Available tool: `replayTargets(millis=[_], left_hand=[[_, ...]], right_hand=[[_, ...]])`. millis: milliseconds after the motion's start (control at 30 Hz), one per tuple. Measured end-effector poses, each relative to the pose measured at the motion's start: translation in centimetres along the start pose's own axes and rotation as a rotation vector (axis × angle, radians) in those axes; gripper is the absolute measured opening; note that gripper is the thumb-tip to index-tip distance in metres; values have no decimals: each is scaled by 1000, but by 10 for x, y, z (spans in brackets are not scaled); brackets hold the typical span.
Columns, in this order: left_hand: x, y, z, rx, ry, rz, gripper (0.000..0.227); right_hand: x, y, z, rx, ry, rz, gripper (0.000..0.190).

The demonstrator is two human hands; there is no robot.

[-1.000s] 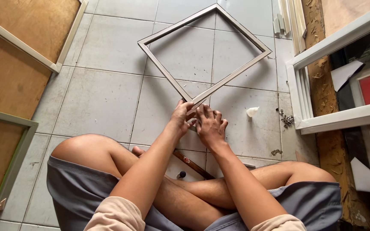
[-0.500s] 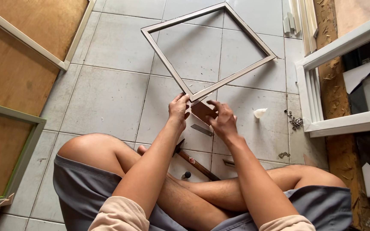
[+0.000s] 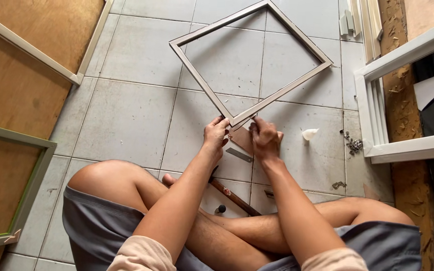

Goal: The person assembles a square picture frame by joining four metal pieces at the corners. They apply glue to the joints, secure them with a hammer and nails, and then place the completed frame against a wall.

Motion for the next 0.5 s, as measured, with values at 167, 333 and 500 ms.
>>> replayTargets(millis=[167, 333, 500], left_hand=[[-8, -4, -3, -37, 33, -20, 34], [-4, -4, -8, -60, 13, 33, 40], [-1, -4, -1, -127, 31, 65, 46]], right_hand=[[7, -24, 52, 246, -174, -76, 43], [10, 12, -6, 90, -145, -11, 44], [12, -3, -10, 178, -53, 43, 32]])
Point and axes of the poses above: each hand's wrist, its own x-axis away from the middle knuckle, its own z-axis out of the back of the hand, y = z × x, the point moved 2 cm from there along -x, towards the middle knuckle, and after that the axes turned 15 degrees about y, right-handed, at the moved point
